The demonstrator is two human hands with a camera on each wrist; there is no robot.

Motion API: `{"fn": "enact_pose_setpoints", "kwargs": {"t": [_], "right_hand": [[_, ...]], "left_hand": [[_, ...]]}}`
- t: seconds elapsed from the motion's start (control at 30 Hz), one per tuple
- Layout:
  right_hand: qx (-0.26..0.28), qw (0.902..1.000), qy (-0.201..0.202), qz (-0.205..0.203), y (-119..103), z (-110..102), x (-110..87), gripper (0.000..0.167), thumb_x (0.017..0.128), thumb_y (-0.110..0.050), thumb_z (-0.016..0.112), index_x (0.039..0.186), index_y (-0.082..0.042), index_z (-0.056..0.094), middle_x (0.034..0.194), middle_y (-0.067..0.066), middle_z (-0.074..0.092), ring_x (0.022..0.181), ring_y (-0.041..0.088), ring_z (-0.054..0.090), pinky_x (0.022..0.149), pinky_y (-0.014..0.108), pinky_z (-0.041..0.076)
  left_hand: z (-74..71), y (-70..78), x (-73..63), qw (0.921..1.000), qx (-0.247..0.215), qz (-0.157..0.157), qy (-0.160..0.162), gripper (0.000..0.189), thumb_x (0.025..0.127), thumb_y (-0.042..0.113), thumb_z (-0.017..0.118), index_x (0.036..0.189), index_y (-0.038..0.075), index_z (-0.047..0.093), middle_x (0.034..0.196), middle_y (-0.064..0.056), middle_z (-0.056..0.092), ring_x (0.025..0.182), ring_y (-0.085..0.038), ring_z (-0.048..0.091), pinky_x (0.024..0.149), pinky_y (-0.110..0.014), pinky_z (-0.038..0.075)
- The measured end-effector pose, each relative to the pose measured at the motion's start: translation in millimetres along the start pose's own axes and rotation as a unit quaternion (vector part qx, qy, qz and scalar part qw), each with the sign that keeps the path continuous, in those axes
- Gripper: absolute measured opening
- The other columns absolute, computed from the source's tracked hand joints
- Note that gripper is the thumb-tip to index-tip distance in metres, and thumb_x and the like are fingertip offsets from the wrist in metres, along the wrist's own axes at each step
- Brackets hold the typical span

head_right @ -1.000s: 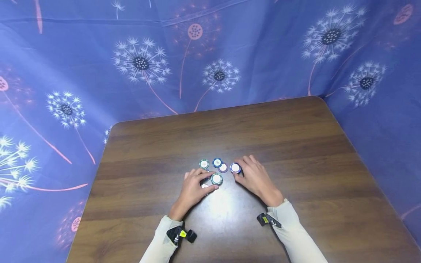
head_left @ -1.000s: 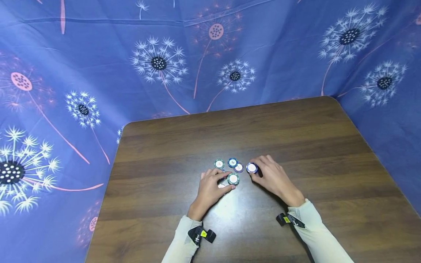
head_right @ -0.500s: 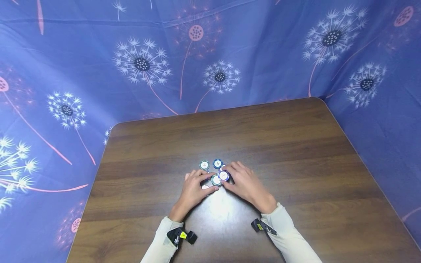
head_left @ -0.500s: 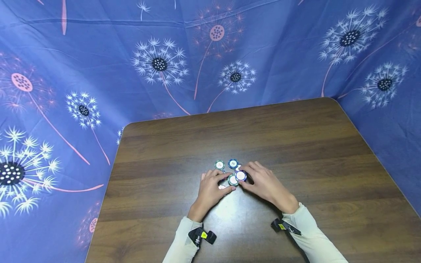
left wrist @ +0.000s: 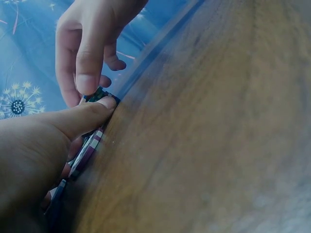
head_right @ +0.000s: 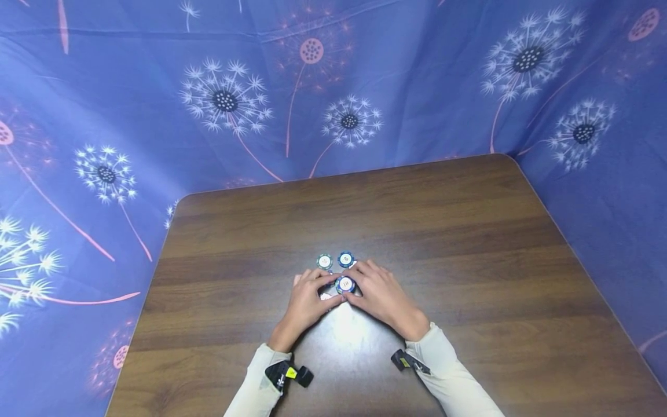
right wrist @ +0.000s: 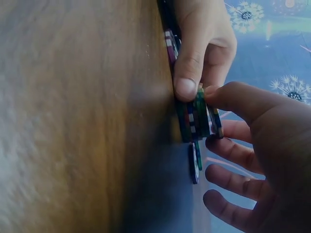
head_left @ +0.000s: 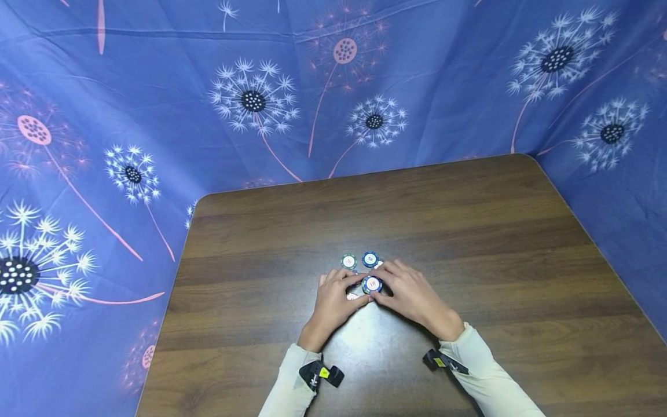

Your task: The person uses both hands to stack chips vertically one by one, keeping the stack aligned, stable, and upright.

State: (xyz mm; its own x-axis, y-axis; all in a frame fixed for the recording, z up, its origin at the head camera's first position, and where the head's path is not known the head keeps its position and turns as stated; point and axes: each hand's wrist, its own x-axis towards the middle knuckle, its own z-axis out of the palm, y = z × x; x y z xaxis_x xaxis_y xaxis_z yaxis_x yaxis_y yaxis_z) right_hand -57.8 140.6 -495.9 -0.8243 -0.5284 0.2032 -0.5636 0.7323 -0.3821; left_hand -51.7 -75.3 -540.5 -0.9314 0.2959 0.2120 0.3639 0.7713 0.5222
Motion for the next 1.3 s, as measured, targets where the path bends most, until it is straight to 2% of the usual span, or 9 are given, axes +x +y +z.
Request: {"fn": "enact_pose_setpoints", "kwargs": {"t": [0.13, 0.27, 0.5, 0.67, 0.83, 0.97, 1.17, 1.3], "right_hand": [[0.004, 0.9999, -0.007, 0.008, -1, 3, -0.9, 0.045, 0.092, -0.034, 0.082, 0.131, -0.014, 0.073, 0.118, 0.001, 0.068, 0.102, 0.02, 0.062, 0.076, 0.046, 0.058], [0.009, 0.9996, -0.015, 0.02, -1, 6, -2.2, 0.05, 0.093, -0.035, 0.082, 0.137, -0.014, 0.07, 0.12, 0.002, 0.067, 0.104, 0.021, 0.063, 0.076, 0.048, 0.058], [0.03, 0.9984, -0.018, 0.044, -2, 10, -1.8, 0.055, 0.093, -0.036, 0.082, 0.141, -0.013, 0.067, 0.129, 0.008, 0.066, 0.113, 0.028, 0.064, 0.087, 0.055, 0.057], [0.061, 0.9967, -0.008, 0.053, -1, 11, -3.0, 0.058, 0.092, -0.04, 0.082, 0.14, -0.012, 0.067, 0.131, 0.009, 0.067, 0.117, 0.029, 0.064, 0.094, 0.055, 0.055], [0.131, 0.9895, 0.031, 0.052, 2, 8, -5.0, 0.048, 0.092, -0.027, 0.083, 0.133, -0.006, 0.069, 0.122, 0.008, 0.069, 0.115, 0.028, 0.063, 0.098, 0.053, 0.052], [0.158, 0.9841, 0.055, 0.059, 4, -2, -2.3, 0.039, 0.093, -0.013, 0.08, 0.13, -0.002, 0.07, 0.118, 0.01, 0.07, 0.111, 0.028, 0.063, 0.096, 0.052, 0.052], [0.152, 0.9824, 0.061, 0.09, 12, -11, 4.6, 0.036, 0.094, -0.01, 0.079, 0.128, -0.001, 0.071, 0.118, 0.012, 0.07, 0.11, 0.03, 0.063, 0.097, 0.052, 0.05], [0.143, 0.9839, 0.061, 0.089, 21, -9, 11.0, 0.036, 0.093, -0.011, 0.08, 0.125, 0.001, 0.071, 0.117, 0.014, 0.071, 0.11, 0.032, 0.062, 0.098, 0.054, 0.05]], "left_hand": [[-1.1, 1.1, 0.3, 1.0, 0.001, 0.003, 0.001, 0.056, 0.082, 0.05, 0.087, 0.127, 0.018, 0.078, 0.108, 0.008, 0.071, 0.096, -0.013, 0.059, 0.085, -0.036, 0.038], [-1.4, 0.8, 0.5, 1.0, 0.0, 0.003, 0.001, 0.057, 0.083, 0.053, 0.086, 0.127, 0.019, 0.079, 0.108, 0.008, 0.071, 0.095, -0.013, 0.058, 0.084, -0.036, 0.038], [-2.6, 0.3, 3.1, 1.0, 0.0, -0.006, -0.005, 0.058, 0.082, 0.054, 0.086, 0.128, 0.02, 0.078, 0.109, 0.007, 0.071, 0.098, -0.015, 0.059, 0.086, -0.038, 0.038], [-3.2, 0.8, 2.9, 0.9999, 0.002, -0.006, -0.009, 0.056, 0.082, 0.051, 0.088, 0.128, 0.021, 0.078, 0.11, 0.006, 0.072, 0.099, -0.015, 0.06, 0.087, -0.038, 0.039], [-3.5, 2.2, 1.8, 0.9999, -0.004, -0.007, -0.012, 0.055, 0.083, 0.052, 0.087, 0.128, 0.022, 0.078, 0.11, 0.007, 0.071, 0.097, -0.014, 0.059, 0.085, -0.038, 0.038], [-3.8, 1.4, 2.3, 0.9999, -0.004, -0.007, -0.013, 0.056, 0.081, 0.05, 0.089, 0.128, 0.021, 0.078, 0.111, 0.007, 0.072, 0.097, -0.014, 0.059, 0.084, -0.038, 0.038], [-3.2, 1.3, 2.5, 0.9999, -0.005, -0.007, -0.01, 0.056, 0.08, 0.05, 0.089, 0.128, 0.022, 0.078, 0.111, 0.006, 0.072, 0.096, -0.014, 0.058, 0.084, -0.038, 0.037], [-2.2, 1.9, 1.7, 1.0, -0.003, -0.003, -0.005, 0.056, 0.08, 0.05, 0.089, 0.127, 0.022, 0.079, 0.11, 0.007, 0.072, 0.096, -0.014, 0.058, 0.083, -0.038, 0.037]]}}
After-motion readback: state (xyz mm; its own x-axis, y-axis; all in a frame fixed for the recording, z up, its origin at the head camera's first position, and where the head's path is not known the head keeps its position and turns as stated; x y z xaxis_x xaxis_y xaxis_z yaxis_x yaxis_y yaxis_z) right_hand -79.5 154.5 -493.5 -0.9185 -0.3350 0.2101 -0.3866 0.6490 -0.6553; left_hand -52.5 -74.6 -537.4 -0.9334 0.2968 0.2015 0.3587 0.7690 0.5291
